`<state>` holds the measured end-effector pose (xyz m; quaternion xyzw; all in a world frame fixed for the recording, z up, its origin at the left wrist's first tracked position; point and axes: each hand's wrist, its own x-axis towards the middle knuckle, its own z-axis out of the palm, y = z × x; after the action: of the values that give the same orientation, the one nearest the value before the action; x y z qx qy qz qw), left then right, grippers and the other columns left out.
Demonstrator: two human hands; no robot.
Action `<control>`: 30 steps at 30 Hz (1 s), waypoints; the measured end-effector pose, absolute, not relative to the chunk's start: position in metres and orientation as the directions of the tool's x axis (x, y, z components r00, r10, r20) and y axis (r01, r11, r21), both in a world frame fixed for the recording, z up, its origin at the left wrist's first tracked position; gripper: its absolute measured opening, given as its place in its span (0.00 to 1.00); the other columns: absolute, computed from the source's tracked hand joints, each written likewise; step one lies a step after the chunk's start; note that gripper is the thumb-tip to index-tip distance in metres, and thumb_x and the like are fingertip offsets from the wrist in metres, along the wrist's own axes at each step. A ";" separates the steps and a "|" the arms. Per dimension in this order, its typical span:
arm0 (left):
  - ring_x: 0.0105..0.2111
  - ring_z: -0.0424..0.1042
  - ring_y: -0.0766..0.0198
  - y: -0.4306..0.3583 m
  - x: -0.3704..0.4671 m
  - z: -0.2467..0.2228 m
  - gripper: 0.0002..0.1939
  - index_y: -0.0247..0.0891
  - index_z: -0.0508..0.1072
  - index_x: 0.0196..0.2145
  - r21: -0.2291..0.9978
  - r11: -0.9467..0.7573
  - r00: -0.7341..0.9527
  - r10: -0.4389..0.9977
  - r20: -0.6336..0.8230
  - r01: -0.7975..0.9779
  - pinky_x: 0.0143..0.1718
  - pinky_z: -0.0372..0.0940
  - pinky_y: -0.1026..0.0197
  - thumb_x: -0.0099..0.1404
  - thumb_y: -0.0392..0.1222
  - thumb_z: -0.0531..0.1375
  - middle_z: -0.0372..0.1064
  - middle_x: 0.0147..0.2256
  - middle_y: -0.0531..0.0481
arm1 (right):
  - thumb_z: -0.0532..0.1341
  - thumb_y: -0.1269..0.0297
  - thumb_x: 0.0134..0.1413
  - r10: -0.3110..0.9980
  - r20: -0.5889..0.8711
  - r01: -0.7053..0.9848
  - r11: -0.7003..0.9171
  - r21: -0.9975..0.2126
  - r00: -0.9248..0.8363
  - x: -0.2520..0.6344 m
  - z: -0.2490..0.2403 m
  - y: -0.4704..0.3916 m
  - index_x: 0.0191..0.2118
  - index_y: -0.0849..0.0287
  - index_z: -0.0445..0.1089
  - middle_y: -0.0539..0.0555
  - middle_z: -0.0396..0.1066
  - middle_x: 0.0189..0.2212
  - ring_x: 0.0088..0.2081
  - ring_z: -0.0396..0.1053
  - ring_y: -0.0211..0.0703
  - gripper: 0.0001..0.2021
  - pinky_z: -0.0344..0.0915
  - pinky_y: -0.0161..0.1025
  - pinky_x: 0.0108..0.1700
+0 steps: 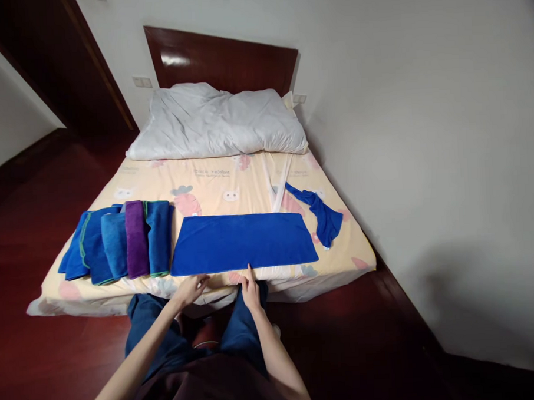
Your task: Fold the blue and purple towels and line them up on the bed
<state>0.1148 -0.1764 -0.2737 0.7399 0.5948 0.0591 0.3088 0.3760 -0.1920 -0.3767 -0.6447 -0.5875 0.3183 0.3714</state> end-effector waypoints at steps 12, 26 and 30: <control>0.54 0.71 0.56 0.110 0.240 -0.246 0.23 0.33 0.77 0.50 0.414 -0.282 0.405 0.880 -0.248 0.866 0.58 0.62 0.59 0.64 0.30 0.49 0.75 0.51 0.39 | 0.46 0.53 0.70 0.993 -0.049 0.571 -0.100 -0.815 0.104 0.372 -0.400 -0.191 0.72 0.54 0.50 0.58 0.65 0.62 0.51 0.76 0.59 0.29 0.72 0.51 0.50; 0.58 0.67 0.51 0.175 0.290 -0.293 0.19 0.39 0.74 0.52 0.389 -0.087 0.270 0.854 -0.445 0.917 0.57 0.63 0.56 0.62 0.34 0.61 0.67 0.57 0.38 | 0.45 0.48 0.69 0.960 -0.236 0.217 -0.264 -0.940 0.150 0.362 -0.379 -0.186 0.73 0.64 0.46 0.58 0.76 0.39 0.32 0.73 0.43 0.34 0.73 0.37 0.30; 0.56 0.68 0.47 0.180 0.293 -0.293 0.16 0.37 0.76 0.47 0.403 -0.023 0.222 0.863 -0.453 0.915 0.56 0.63 0.53 0.61 0.37 0.64 0.69 0.54 0.36 | 0.45 0.49 0.69 0.966 -0.206 0.278 -0.243 -0.929 0.157 0.364 -0.375 -0.182 0.72 0.67 0.45 0.56 0.76 0.33 0.30 0.73 0.44 0.35 0.72 0.38 0.32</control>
<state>0.2925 0.1797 -0.2932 0.7142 0.6225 -0.0405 0.3175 0.3639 -0.1818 -0.3750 -0.6532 -0.4759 0.4417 0.3896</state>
